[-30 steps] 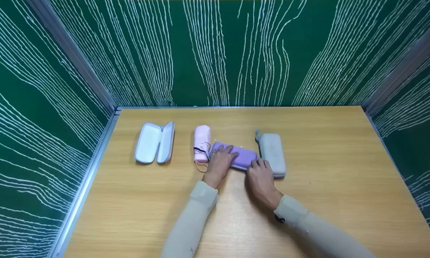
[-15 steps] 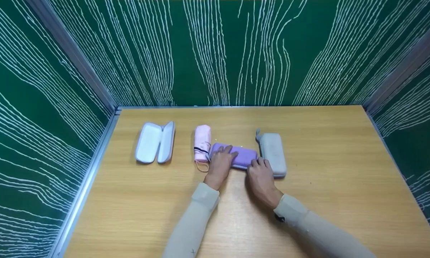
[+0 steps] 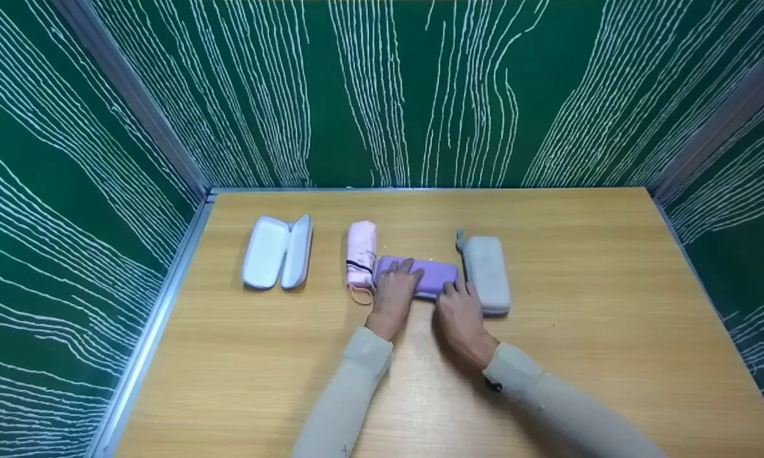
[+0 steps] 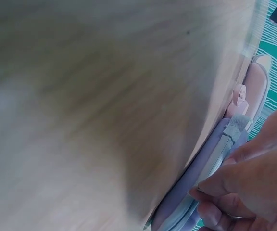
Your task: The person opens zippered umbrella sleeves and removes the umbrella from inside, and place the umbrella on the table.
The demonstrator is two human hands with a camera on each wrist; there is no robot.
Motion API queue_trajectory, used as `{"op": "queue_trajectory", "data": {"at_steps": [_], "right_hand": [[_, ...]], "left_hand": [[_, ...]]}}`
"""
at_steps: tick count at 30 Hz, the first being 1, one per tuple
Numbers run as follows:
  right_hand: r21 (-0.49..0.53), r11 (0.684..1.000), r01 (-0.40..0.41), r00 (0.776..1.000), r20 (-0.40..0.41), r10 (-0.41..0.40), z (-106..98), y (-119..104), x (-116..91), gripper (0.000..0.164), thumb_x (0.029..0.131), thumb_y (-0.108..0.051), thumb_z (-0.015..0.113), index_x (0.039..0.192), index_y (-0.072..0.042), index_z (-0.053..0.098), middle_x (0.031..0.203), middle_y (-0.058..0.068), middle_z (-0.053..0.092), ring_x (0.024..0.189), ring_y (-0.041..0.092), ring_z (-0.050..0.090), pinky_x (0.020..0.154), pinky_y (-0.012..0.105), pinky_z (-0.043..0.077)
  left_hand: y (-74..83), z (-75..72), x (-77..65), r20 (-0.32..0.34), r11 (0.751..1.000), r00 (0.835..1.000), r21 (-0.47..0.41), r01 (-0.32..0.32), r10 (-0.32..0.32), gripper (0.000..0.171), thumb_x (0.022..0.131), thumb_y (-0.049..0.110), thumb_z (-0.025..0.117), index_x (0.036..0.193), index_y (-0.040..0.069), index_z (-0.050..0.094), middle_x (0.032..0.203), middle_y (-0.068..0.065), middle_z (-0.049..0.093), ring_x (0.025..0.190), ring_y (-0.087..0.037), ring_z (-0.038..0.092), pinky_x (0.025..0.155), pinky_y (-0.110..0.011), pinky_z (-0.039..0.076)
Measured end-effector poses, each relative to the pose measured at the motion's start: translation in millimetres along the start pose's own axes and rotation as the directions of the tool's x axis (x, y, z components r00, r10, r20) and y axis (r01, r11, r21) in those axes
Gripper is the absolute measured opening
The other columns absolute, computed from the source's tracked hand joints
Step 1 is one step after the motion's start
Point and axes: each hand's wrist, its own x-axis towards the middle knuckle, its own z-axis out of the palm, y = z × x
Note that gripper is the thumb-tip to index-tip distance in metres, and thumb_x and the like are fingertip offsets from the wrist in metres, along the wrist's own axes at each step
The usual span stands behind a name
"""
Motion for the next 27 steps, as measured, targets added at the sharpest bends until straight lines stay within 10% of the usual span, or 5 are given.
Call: {"op": "queue_trajectory", "data": {"at_steps": [9,27], "right_hand": [[-0.007,1.0,-0.009,1.0,0.024,0.009,0.0,-1.1,3.9,0.007,0.082,0.003,0.07,0.079,-0.001,0.075,0.088,0.015,0.068,0.091,0.034,0.06,0.078,0.044,0.048],[0.002,1.0,-0.028,0.993,0.116,0.027,-2.8,-8.3,8.0,0.006,0.086,0.001,0.071,0.084,0.0,0.076,0.091,0.015,0.068,0.093,0.035,0.06,0.081,0.045,0.049]], "left_hand": [[4.8,-1.1,-0.9,-0.052,0.999,0.998,0.001,0.034,-0.034,0.03,0.092,0.014,0.067,0.114,0.029,0.081,0.12,-0.002,0.075,0.097,-0.023,0.072,0.069,-0.033,0.061],[-14.0,-6.4,5.8,0.076,0.993,0.996,-0.109,-0.036,0.045,0.028,0.093,0.003,0.067,0.109,0.02,0.082,0.123,-0.005,0.075,0.103,-0.023,0.074,0.078,-0.034,0.063]]}}
